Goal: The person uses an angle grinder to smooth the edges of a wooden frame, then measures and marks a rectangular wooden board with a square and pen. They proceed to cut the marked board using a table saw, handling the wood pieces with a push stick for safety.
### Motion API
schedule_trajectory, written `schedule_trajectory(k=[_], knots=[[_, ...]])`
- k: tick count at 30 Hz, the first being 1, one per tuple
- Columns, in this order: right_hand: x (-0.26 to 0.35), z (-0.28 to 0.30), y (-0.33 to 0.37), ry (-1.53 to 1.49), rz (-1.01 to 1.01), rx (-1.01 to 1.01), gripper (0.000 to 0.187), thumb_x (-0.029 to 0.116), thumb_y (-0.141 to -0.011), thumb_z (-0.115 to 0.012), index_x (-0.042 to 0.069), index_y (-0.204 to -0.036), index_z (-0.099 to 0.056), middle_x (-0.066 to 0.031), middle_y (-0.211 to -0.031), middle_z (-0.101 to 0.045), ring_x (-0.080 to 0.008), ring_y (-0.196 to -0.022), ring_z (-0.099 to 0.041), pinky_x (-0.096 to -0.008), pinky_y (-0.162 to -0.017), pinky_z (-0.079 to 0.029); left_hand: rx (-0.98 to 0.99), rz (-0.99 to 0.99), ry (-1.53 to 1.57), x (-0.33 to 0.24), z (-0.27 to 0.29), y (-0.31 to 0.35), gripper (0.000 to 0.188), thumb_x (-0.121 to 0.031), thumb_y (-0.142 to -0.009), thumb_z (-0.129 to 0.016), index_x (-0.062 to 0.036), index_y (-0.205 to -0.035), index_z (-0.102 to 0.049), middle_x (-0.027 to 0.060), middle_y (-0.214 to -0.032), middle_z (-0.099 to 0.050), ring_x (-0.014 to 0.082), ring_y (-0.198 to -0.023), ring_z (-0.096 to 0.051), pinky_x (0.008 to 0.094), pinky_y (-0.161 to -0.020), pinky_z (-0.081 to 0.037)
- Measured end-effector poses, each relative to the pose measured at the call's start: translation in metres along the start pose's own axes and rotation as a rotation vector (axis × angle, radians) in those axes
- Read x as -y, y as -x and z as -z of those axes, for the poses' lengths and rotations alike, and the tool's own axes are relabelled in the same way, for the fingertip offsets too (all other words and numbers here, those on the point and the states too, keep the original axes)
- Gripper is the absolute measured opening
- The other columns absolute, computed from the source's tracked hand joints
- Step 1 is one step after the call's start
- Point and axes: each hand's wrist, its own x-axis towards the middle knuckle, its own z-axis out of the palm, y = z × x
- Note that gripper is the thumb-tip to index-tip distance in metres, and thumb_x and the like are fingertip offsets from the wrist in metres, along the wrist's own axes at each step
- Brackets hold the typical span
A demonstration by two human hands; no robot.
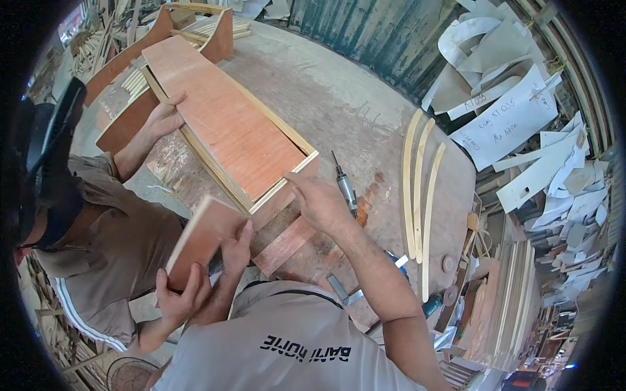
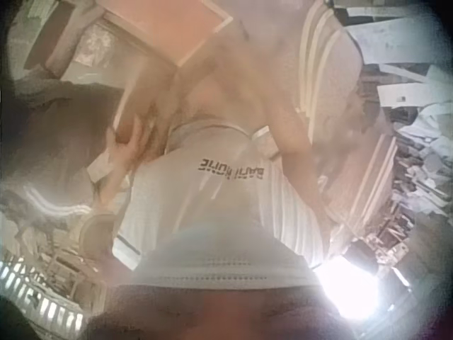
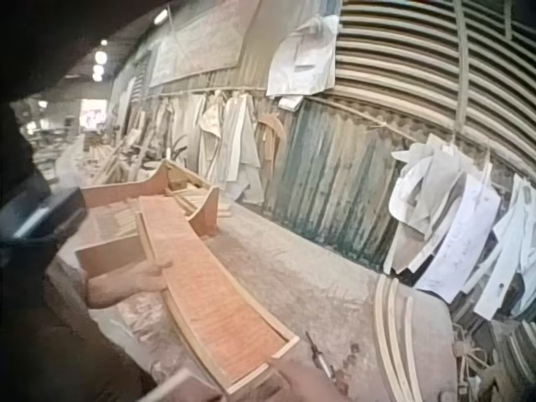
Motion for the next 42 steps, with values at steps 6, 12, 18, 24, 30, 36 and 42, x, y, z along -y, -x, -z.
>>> schedule_trajectory(k=[6,12,18,24,30,36,42], knots=[[0.026,0.016,-0.055,0.087,0.049,0.077,0.028,0.024,-0.098,-0.05,0.011,-0.117,-0.066,-0.0188,-0.103,-0.069,-0.0372,-0.095,-0.066,-0.0469,-0.083,-0.052,-0.081,-0.06,0.008,0.048,-0.008,-0.001,0.022,-0.014,-0.097,-0.063,-0.0007,-0.114,-0.06,0.0016,-0.098,-0.064,0.007,-0.088,-0.059,0.0232,-0.079,-0.049],[0.03,0.0,-0.108,0.18,0.067,0.178,0.025,0.023,-0.097,-0.055,0.011,-0.114,-0.068,-0.0156,-0.106,-0.07,-0.0365,-0.099,-0.065,-0.0457,-0.084,-0.052,-0.097,-0.05,0.089,0.054,-0.005,0.007,0.022,-0.012,-0.097,-0.062,-0.0006,-0.116,-0.059,0.0026,-0.1,-0.064,0.0081,-0.089,-0.06,0.0239,-0.08,-0.05],[0.027,-0.007,-0.118,0.209,0.072,0.231,0.027,0.027,-0.097,-0.052,0.014,-0.112,-0.07,-0.0155,-0.103,-0.07,-0.0344,-0.098,-0.067,-0.0464,-0.083,-0.053,-0.133,-0.012,0.116,0.054,0.001,0.012,0.025,-0.013,-0.098,-0.062,-0.0028,-0.12,-0.057,0.0026,-0.101,-0.064,0.0083,-0.092,-0.059,0.0238,-0.082,-0.049],[0.031,-0.003,-0.118,0.21,0.061,0.24,0.026,0.026,-0.097,-0.053,0.014,-0.112,-0.07,-0.0155,-0.102,-0.071,-0.0342,-0.098,-0.067,-0.0459,-0.084,-0.053,-0.189,0.003,0.189,0.014,0.001,-0.01,0.022,-0.012,-0.099,-0.061,-0.0044,-0.119,-0.057,0.0023,-0.1,-0.063,0.0081,-0.092,-0.058,0.0235,-0.08,-0.048],[0.029,-0.001,-0.121,0.163,0.025,0.259,0.026,0.027,-0.097,-0.054,0.013,-0.113,-0.069,-0.017,-0.104,-0.07,-0.0339,-0.099,-0.067,-0.0456,-0.086,-0.053,-0.275,-0.168,0.243,-0.04,-0.007,-0.038,0.02,-0.01,-0.099,-0.06,-0.0047,-0.119,-0.058,0.0023,-0.101,-0.063,0.0085,-0.092,-0.058,0.0234,-0.08,-0.048],[0.015,0.007,-0.13,0.199,0.247,0.278,0.034,0.025,-0.091,-0.062,0.017,-0.124,-0.061,-0.0189,-0.112,-0.063,-0.037,-0.101,-0.064,-0.0462,-0.087,-0.052,-0.28,-0.199,0.24,-0.034,-0.008,-0.043,0.02,-0.008,-0.099,-0.058,-0.0026,-0.119,-0.058,0.0032,-0.104,-0.063,0.0101,-0.096,-0.06,0.0239,-0.083,-0.049],[0.03,0.02,-0.15,0.348,0.228,0.358,0.034,0.024,-0.086,-0.064,0.019,-0.12,-0.062,-0.0171,-0.104,-0.062,-0.0372,-0.101,-0.062,-0.0459,-0.088,-0.051,-0.31,-0.154,0.243,-0.017,-0.001,-0.045,0.021,-0.017,-0.101,-0.058,-0.0055,-0.118,-0.06,0.0026,-0.105,-0.064,0.0086,-0.094,-0.059,0.0242,-0.078,-0.047]])
